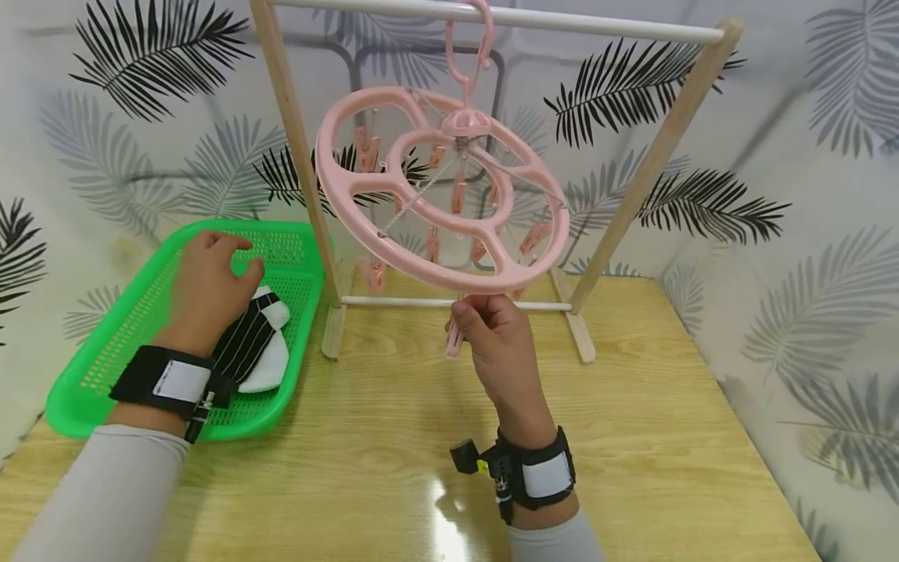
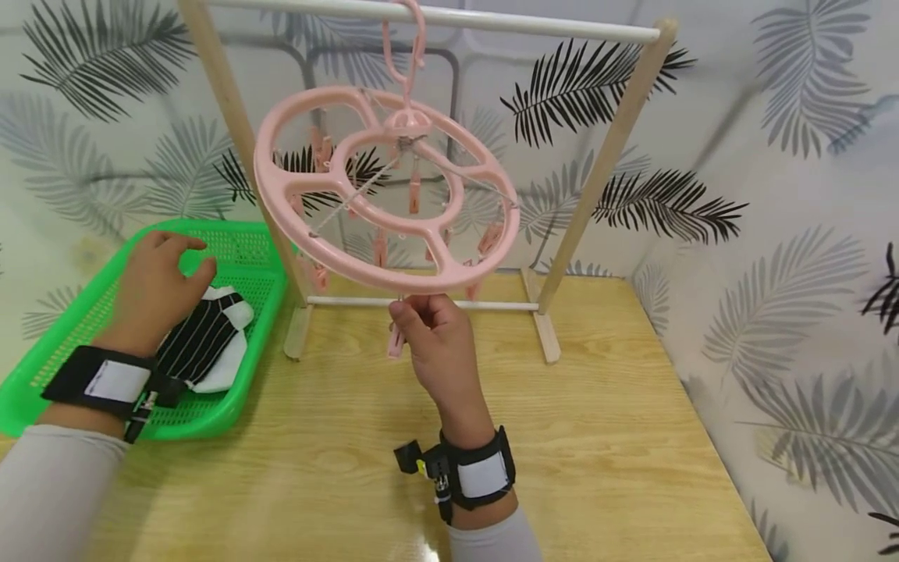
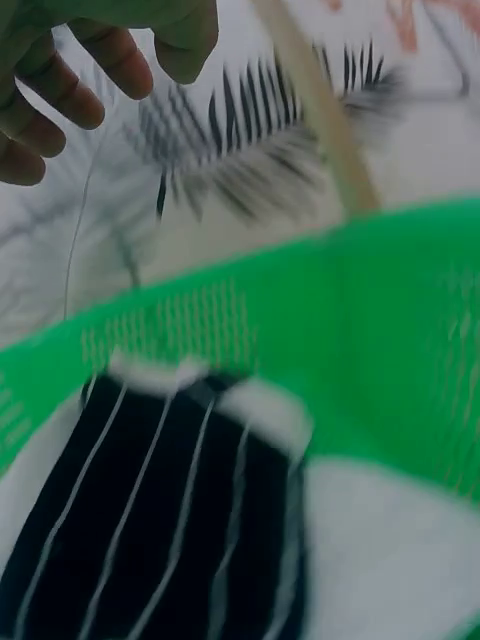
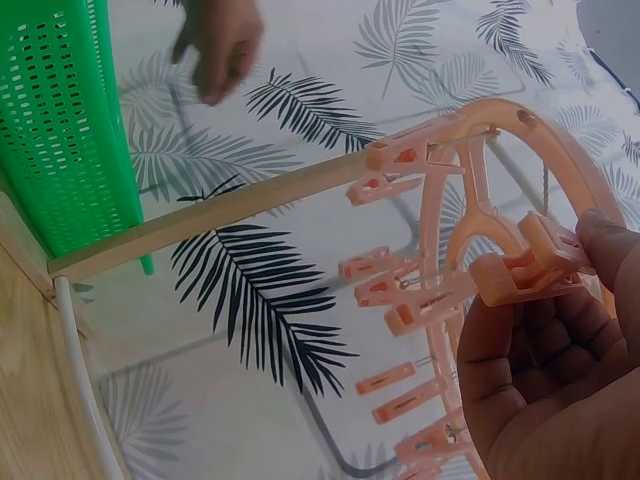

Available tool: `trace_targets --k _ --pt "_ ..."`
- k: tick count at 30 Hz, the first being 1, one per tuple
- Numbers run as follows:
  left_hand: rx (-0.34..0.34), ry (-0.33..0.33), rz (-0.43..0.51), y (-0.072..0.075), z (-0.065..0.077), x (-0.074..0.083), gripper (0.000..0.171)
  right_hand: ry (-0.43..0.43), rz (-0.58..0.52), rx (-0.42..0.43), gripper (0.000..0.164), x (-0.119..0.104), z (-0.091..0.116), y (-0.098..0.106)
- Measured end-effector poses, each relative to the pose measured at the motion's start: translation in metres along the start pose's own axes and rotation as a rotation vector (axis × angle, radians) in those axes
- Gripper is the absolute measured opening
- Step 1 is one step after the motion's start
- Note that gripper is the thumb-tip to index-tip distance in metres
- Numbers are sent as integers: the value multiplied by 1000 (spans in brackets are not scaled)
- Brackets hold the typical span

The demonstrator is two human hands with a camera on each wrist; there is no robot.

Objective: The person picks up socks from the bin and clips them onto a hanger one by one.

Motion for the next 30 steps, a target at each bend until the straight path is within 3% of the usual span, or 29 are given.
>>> trace_targets --k 4,7,11,14,17,21,26,30 --pt "-175 149 -87 -3 6 -38 37 1 -2 4 10 0 0 2" --pt "-275 262 -102 -8 15 -63 46 -14 -13 6 9 1 0 2" --pt "-323 403 -31 -14 25 -88 56 -20 -19 -1 10 2 1 0" --pt "-323 475 0 -17 29 -98 59 -14 -26 -7 18 1 1 -1" --pt "-304 485 -18 -19 29 -100 58 -9 -33 -8 26 1 0 -1" --pt "-277 447 -61 -20 30 -101 55 -16 -28 -8 31 1 0 -1" --pt "-222 362 -119 -21 33 -101 40 -41 -15 -6 24 2 0 -1" --pt "-184 346 -141 -20 33 -100 30 -52 -3 -4 14 2 0 -1"
Point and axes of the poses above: each hand's wrist, its own z-axis away from the middle knuckle, its own y-axis out of the back of the hand, x = y × z, the point moved 6 cm from there along -z, towards the middle knuckle, and after that the axes turned 14 degrees about z, right-handed, at the moved point
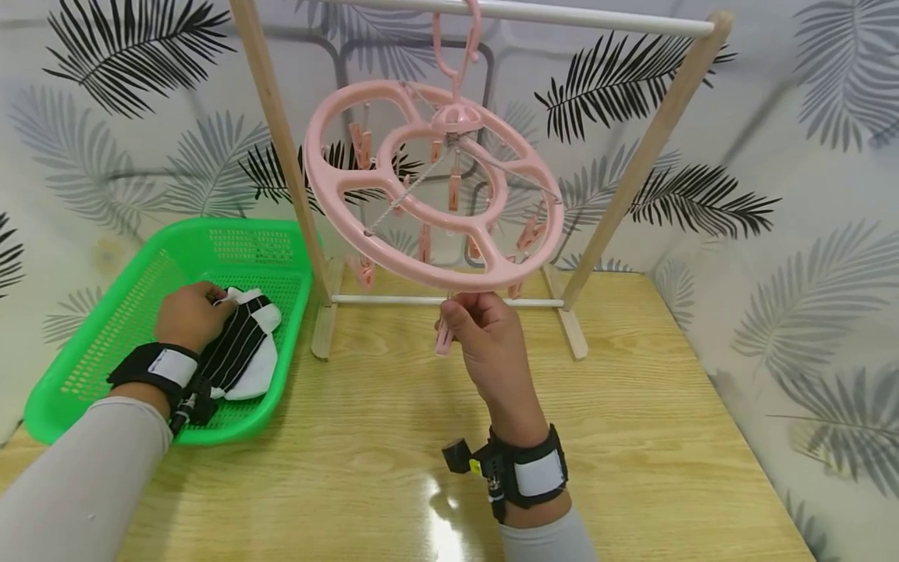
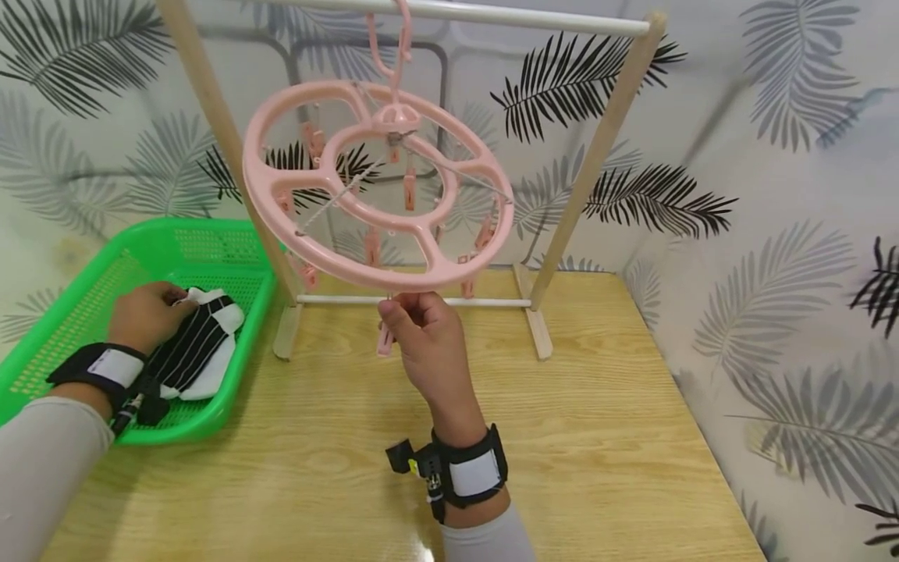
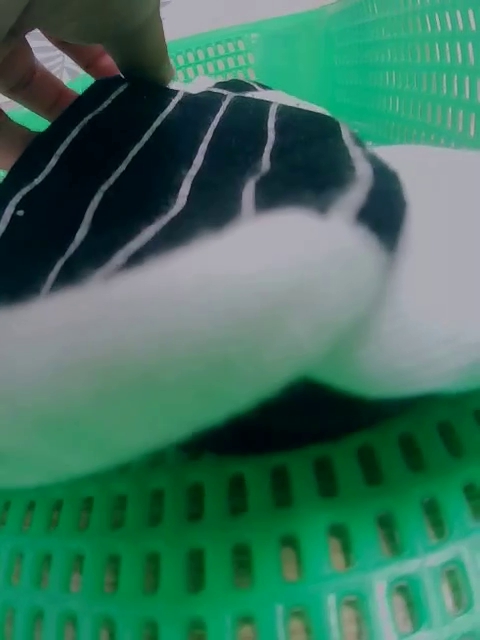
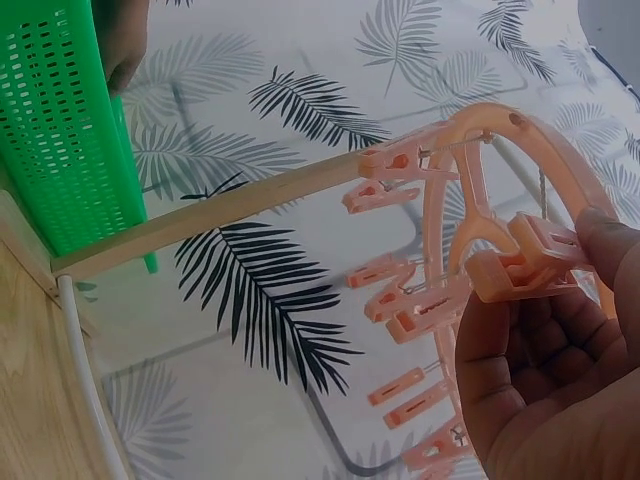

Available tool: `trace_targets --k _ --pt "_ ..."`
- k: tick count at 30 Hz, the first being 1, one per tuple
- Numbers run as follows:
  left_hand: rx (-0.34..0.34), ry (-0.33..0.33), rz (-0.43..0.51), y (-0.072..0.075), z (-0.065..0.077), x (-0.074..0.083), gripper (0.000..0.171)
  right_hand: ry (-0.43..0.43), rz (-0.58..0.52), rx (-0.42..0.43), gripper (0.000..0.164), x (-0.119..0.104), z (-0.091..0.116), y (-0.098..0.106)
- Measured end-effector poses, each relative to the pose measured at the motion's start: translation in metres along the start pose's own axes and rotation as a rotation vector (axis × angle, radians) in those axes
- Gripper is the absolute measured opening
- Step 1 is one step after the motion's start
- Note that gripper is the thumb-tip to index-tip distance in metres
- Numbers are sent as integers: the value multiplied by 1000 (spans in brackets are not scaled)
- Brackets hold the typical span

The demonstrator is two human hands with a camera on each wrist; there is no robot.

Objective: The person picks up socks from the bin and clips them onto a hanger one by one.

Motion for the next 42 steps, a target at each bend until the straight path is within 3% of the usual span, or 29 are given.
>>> trace_targets --k 3,7,11,14,16,19,23,27,30,36,42 --pt "35 18 12 4 0 3 29 -7 4 -3 13 1 0 -1" --pt "128 -5 28 13 -1 11 30 -4 4 -6 26 1 1 -1" --pt "213 -67 70 22 -2 23 31 -4 10 3 40 2 0 0" --pt "234 -117 118 30 -1 40 30 -3 14 5 45 3 0 0" --pt "219 -134 144 36 0 55 29 0 15 5 45 2 0 0" --pt "145 -134 149 43 3 78 30 7 11 4 44 1 0 0" --pt "38 -91 169 49 12 105 32 14 -5 -1 43 1 0 -1" --pt "-18 -42 253 52 26 127 32 14 -15 -7 43 1 1 -2" --pt "-4 -35 313 53 40 140 32 12 -16 -9 43 1 1 -3" --pt "78 -91 384 55 70 161 30 19 -15 -4 34 0 1 -2" --pt "71 -89 482 46 92 175 28 23 -16 -11 34 0 0 -3"
Point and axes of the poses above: each hand's wrist, its own z-axis away from the middle knuckle, its own y-axis out of the back of the hand, x = y × z, the point moved 6 cm from there along -z, towards the middle knuckle, and after that the axes turned 14 degrees about z, right-handed, at the moved point
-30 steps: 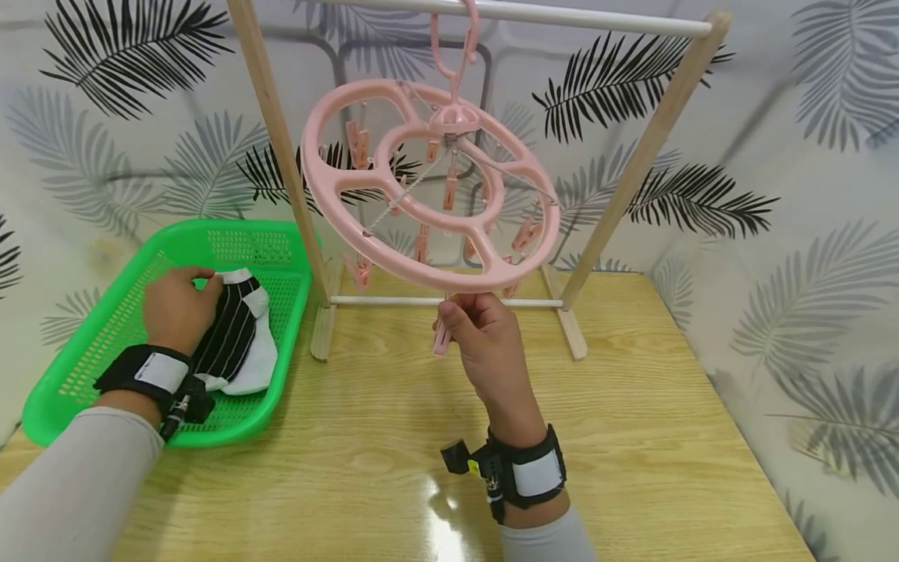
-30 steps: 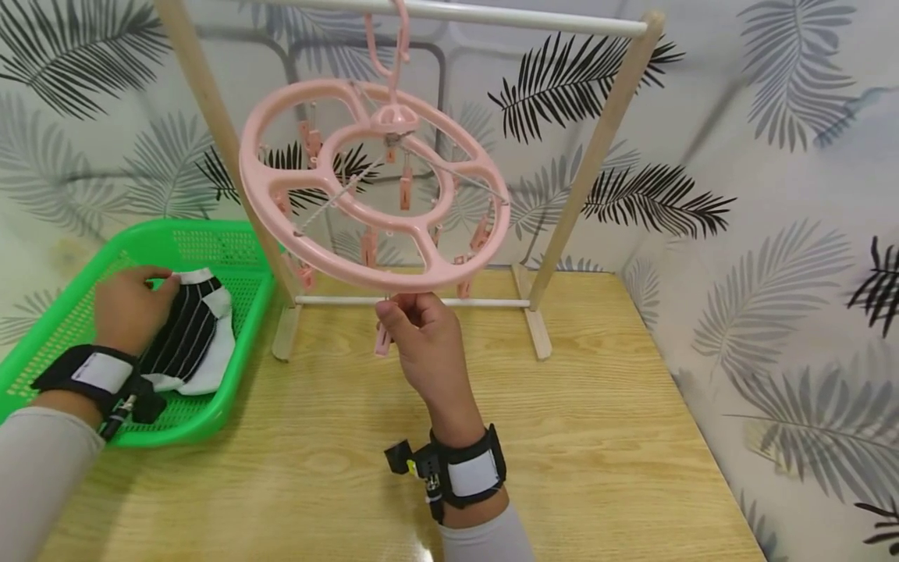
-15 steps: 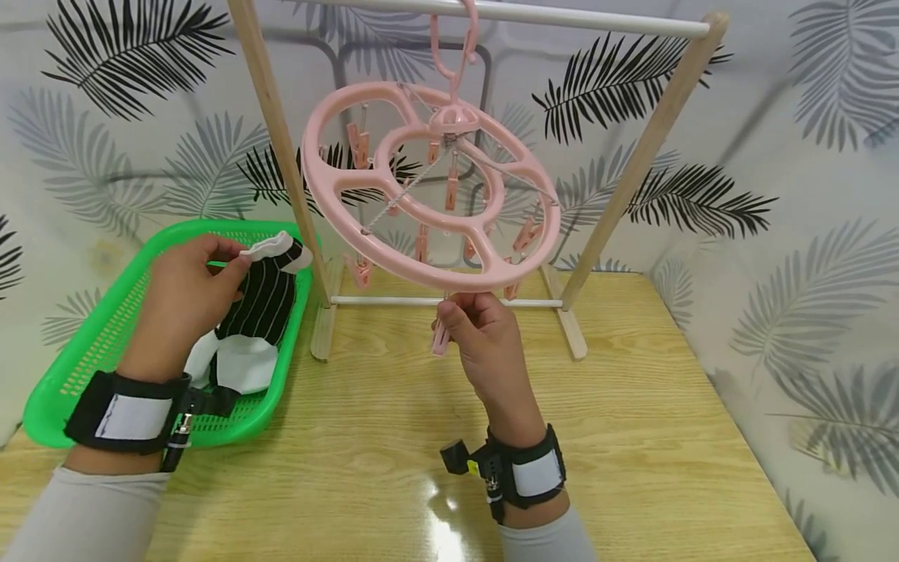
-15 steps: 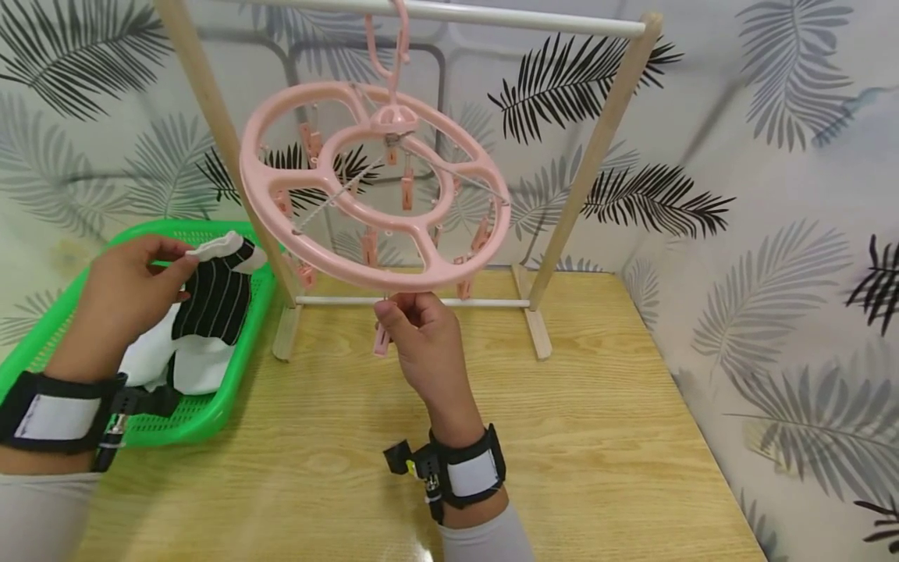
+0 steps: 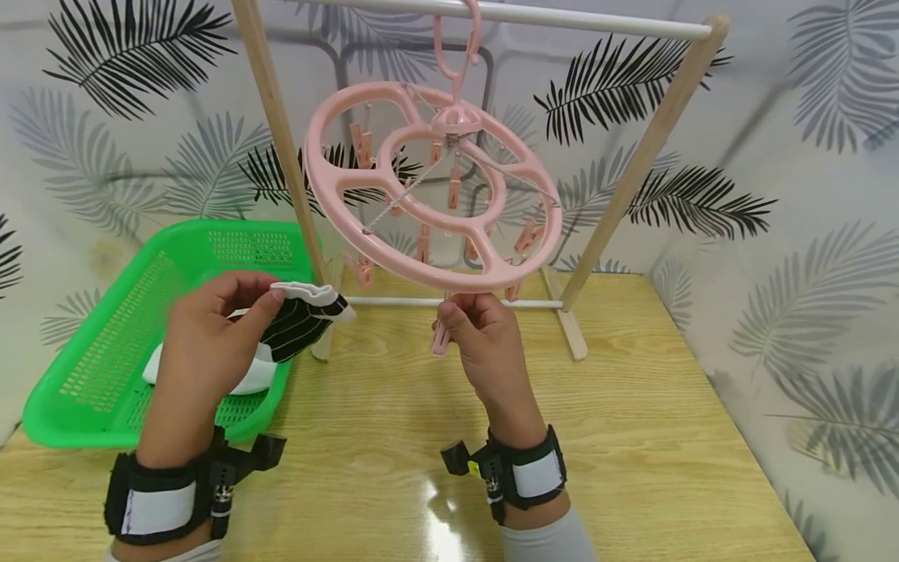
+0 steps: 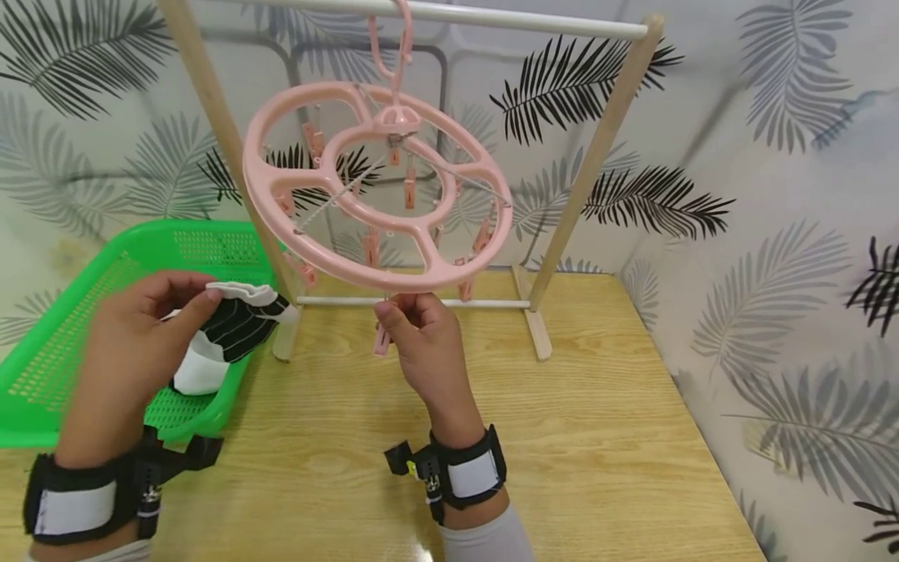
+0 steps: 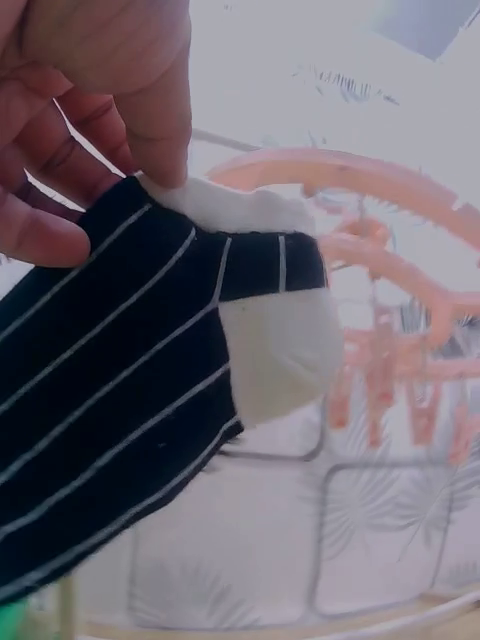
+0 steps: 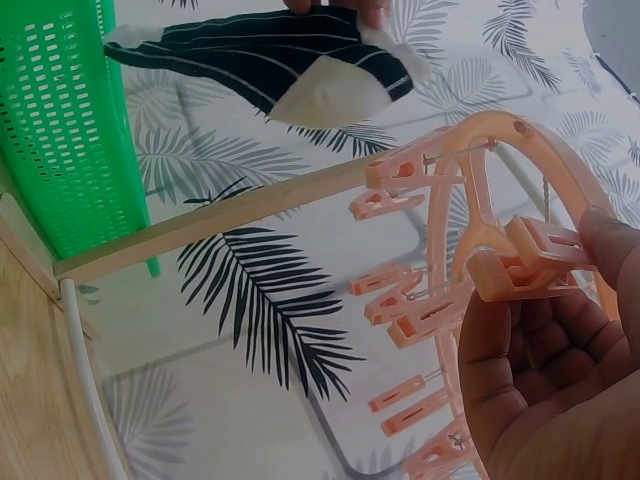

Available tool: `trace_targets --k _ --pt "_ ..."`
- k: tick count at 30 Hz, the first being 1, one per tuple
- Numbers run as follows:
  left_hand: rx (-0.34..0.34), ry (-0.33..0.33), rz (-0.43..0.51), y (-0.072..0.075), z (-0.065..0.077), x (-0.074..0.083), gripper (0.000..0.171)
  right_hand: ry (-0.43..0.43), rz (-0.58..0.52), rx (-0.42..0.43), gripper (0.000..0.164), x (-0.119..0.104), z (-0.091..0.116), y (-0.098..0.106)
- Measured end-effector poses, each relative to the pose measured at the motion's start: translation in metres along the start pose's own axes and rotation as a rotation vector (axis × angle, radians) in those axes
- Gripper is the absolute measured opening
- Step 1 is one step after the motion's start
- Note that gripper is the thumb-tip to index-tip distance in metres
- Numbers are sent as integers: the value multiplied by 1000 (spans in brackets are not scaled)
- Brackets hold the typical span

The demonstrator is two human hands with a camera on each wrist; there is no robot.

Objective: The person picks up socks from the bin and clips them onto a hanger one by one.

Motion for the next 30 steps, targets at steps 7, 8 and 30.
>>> trace_targets --k 7,8,30 --pt "-123 -24 4 -41 19 8 19 15 25 -3 39 -2 0 1" --pt "-155 -26 6 -49 21 8 17 17 32 0 39 -3 0 1" --pt "-335 -43 152 -118 40 4 8 21 74 17 18 -5 2 0"
Point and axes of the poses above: each hand's wrist, its own z-axis away from the middle knuckle, its own y-axis out of the back of the hand, x = y × z, the point moved 6 cm from there along -z, towards the middle knuckle, and after that the axes turned 14 degrees about z, right-handed, at the moved point
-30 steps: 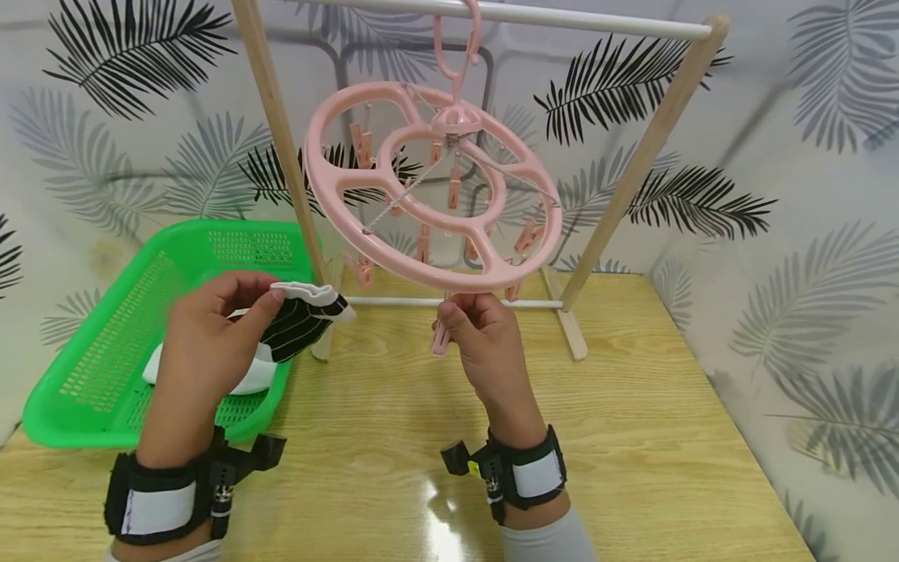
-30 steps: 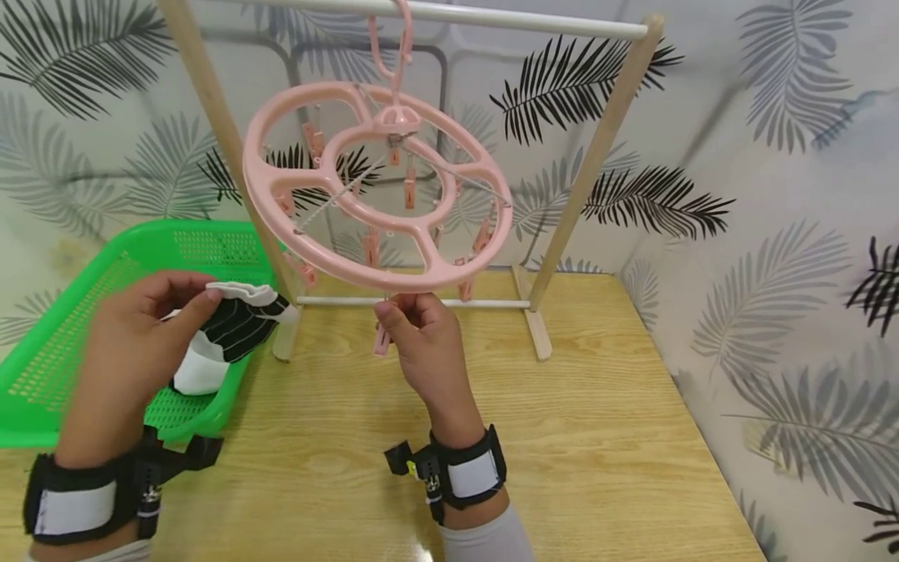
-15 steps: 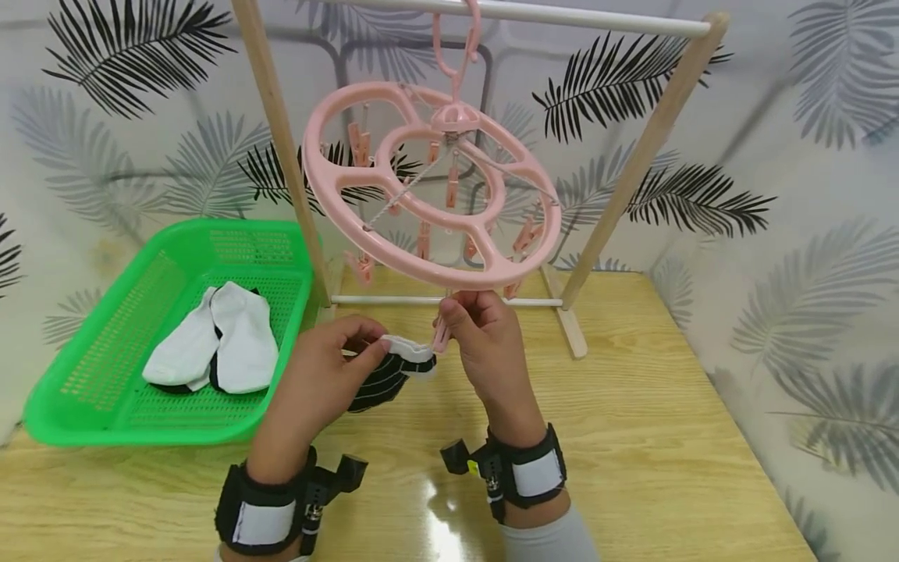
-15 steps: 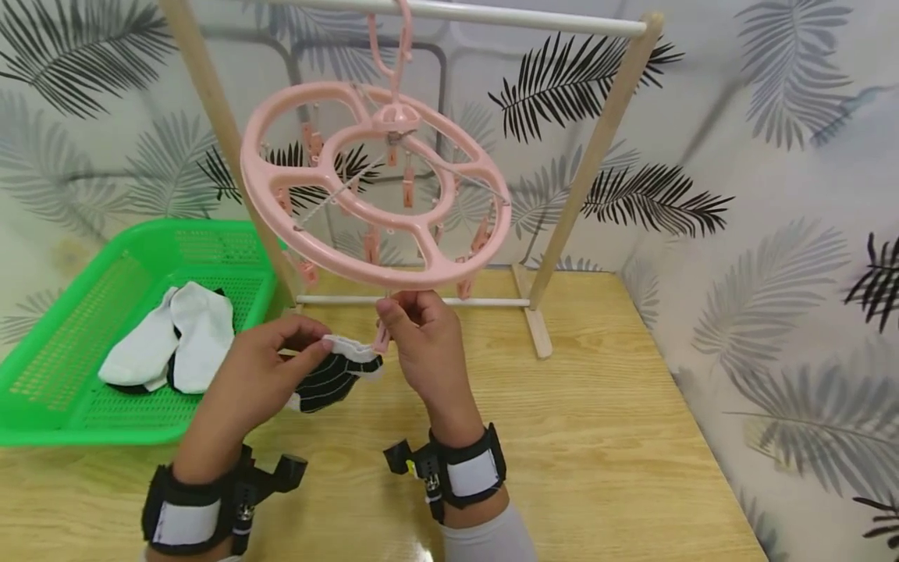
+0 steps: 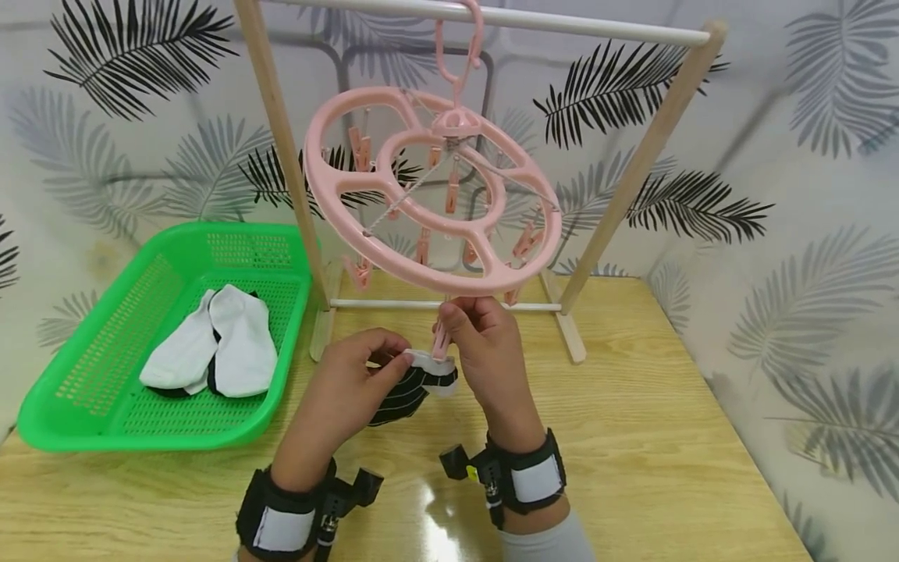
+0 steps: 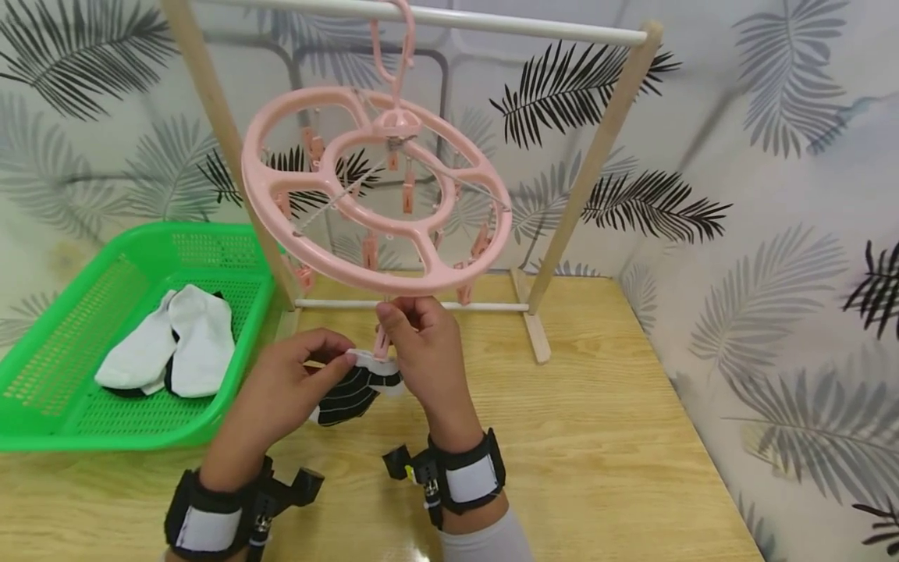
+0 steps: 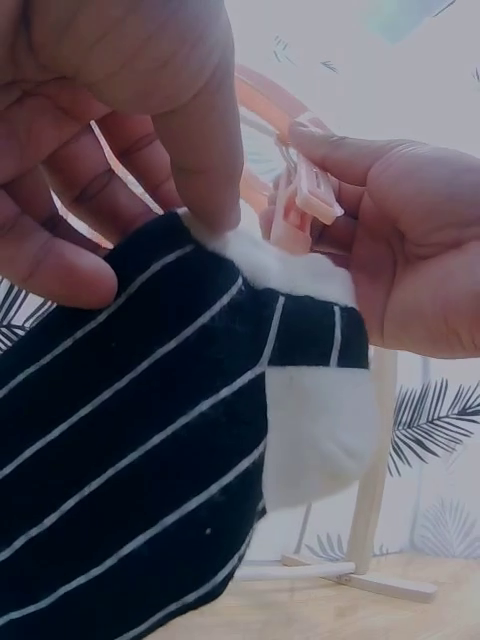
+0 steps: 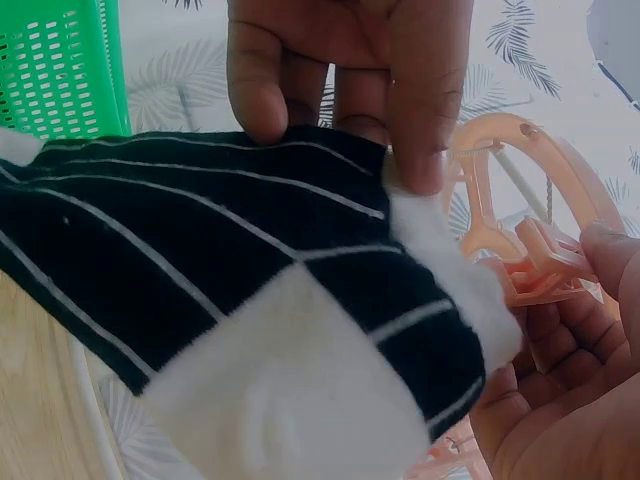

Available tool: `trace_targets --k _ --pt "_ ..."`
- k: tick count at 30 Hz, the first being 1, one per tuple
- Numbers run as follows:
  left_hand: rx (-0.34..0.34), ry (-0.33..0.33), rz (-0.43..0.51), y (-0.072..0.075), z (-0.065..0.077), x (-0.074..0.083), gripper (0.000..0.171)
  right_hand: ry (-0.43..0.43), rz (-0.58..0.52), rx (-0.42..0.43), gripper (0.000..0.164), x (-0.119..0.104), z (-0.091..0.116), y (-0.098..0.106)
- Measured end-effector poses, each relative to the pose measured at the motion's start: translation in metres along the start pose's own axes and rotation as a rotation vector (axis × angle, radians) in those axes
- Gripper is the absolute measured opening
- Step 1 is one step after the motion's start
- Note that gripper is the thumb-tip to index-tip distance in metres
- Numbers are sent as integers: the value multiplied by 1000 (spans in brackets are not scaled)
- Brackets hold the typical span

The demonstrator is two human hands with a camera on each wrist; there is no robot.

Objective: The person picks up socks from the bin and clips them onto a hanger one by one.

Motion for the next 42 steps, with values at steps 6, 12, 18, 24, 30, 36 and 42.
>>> trace_targets --k 6,12,18,24,30,36,42 --pt "9 -20 22 -1 0 2 9 -6 20 0 25 0 1 1" --pt "26 -53 22 -1 0 3 9 2 32 -18 30 -1 0 0" --pt "49 -140 48 -2 -1 9 8 -4 64 -8 19 -1 -1 -1" --pt "74 -219 67 -1 0 14 10 -13 70 5 15 -1 -2 -2" --pt "106 -219 68 0 0 13 10 -48 116 12 29 1 -1 -2" --pt "120 -203 68 1 0 10 11 -47 109 -5 38 1 0 -2" --pt "191 -310 85 11 3 15 12 -54 78 -30 33 2 -1 -5"
Point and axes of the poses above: each hand's wrist, its own z-axis away from the middle knuckle, its own y-axis out of the back of the hand, x = y × z, the point moved 6 cm from there along -z, towards the middle knuckle, and after that the axes turned 14 degrees about z, right-handed, at the moved point
